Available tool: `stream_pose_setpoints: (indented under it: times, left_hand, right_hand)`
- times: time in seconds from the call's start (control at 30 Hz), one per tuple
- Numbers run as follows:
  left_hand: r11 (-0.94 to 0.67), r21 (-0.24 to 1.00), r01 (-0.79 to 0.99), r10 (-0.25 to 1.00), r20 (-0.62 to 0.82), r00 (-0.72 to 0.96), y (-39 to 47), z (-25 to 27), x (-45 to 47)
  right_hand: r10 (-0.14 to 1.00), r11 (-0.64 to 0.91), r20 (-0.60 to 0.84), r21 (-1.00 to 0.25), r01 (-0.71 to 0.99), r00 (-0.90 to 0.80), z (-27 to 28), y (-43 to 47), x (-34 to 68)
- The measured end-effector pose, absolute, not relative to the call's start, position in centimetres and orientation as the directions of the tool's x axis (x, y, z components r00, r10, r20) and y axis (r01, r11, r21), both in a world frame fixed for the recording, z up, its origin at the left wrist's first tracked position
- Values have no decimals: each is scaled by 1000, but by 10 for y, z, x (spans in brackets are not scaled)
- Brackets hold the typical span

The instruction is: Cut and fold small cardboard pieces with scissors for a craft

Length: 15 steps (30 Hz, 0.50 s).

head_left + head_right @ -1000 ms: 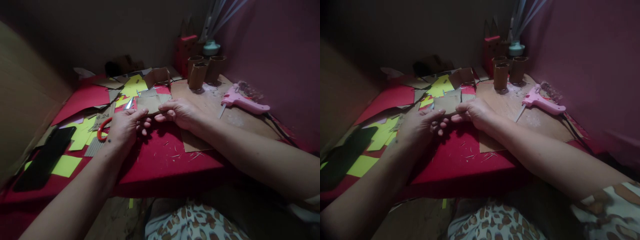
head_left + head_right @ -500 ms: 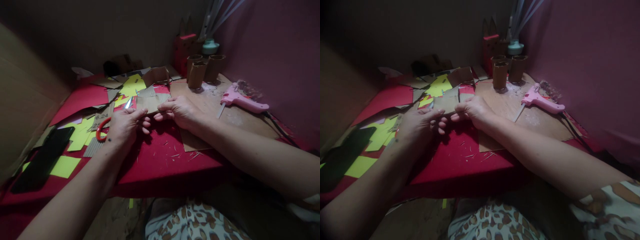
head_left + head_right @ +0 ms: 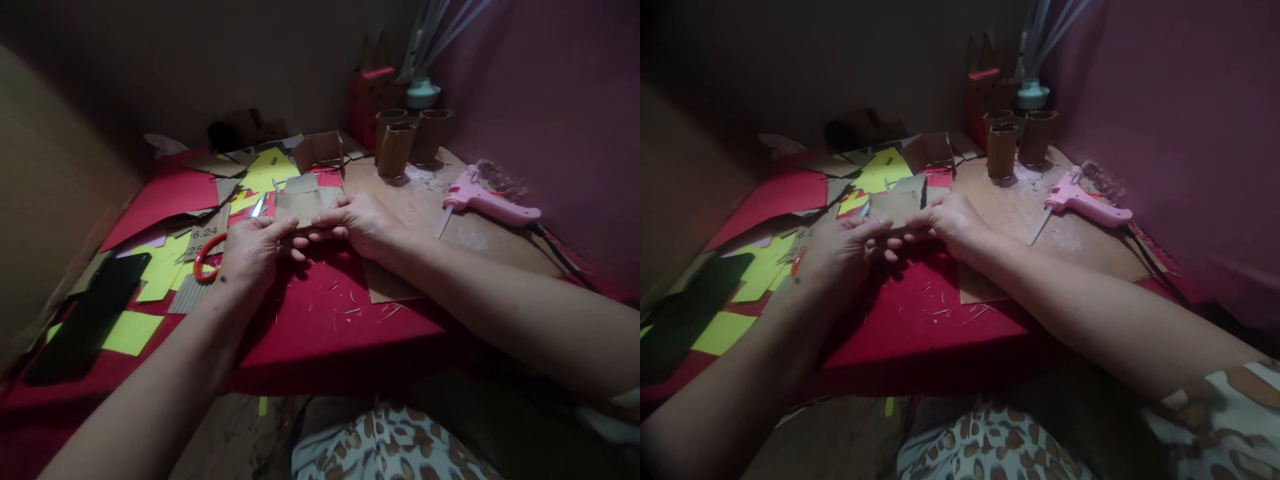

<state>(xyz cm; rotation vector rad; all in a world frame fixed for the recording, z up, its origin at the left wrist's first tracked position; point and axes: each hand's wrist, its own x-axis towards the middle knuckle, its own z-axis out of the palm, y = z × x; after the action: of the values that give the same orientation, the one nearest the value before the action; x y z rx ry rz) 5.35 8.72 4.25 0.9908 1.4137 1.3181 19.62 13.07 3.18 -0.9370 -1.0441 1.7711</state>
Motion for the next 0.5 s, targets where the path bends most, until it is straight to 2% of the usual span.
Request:
stream_pose_setpoints:
  times: [0.17, 0.37, 0.5]
  left_hand:
    - [81, 997, 3, 962, -77, -262, 85, 45, 57]
    - [38, 999, -32, 970, -44, -238, 85, 43, 56]
    - [49, 998, -32, 975, -55, -215, 86, 42, 55]
  right_hand:
    - [936, -250, -161, -930, -270, -312, 34, 129, 195]
    - [955, -200, -129, -945, -258, -268, 35, 128, 194]
    - [943, -234, -140, -924, -302, -302, 34, 129, 194]
